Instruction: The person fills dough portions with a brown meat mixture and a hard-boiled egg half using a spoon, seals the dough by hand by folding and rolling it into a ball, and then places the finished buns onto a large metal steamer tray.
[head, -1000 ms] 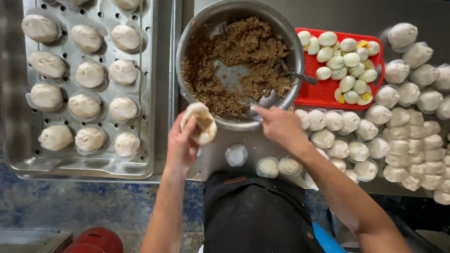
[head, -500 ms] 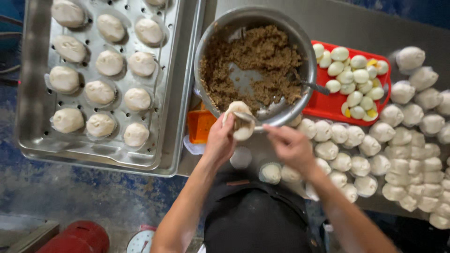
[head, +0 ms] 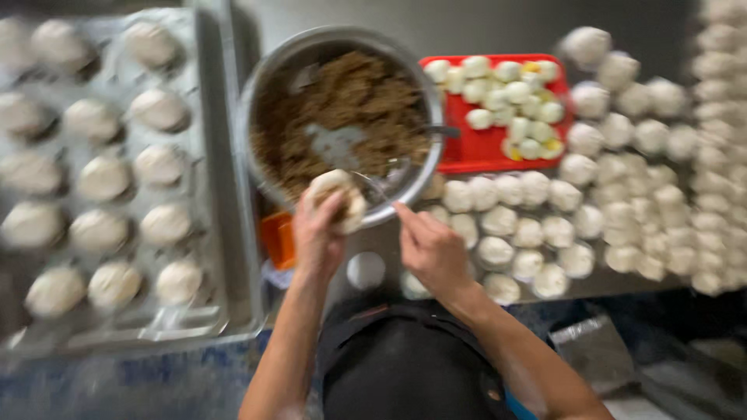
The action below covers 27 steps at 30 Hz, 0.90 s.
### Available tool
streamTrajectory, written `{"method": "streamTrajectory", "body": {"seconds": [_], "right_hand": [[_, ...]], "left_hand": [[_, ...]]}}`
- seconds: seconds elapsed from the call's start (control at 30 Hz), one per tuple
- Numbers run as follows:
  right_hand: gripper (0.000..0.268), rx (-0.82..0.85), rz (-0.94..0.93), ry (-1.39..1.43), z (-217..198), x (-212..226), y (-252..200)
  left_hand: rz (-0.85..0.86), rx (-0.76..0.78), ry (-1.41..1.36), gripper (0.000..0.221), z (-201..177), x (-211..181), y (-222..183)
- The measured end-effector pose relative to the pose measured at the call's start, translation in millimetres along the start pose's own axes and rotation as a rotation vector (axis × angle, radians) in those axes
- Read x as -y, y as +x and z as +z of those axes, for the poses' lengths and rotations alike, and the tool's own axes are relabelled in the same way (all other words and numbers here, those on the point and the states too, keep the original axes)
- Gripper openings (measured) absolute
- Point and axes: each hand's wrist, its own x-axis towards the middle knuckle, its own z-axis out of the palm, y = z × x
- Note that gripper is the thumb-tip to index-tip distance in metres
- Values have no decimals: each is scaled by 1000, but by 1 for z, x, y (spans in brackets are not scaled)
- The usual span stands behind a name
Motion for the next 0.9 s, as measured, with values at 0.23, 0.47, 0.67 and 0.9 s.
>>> {"method": "streamTrajectory", "body": {"seconds": [0.23,0.47,0.67,0.9], "right_hand": [[37,131,97,276,5,-45,19],[23,-94,246,140,-10,-178,59],[54,-71,-24,-311,-4,-255,131],[54,78,103,-309,6,-262,143]], "left_hand": [[-44,-30,11,31,-16,0,3],[-66,-88,16,30,-21,-11,-10],[-92,-132,35,34,-13,-4,-17],[-121,-158,100,38,3,-6,-24]]}}
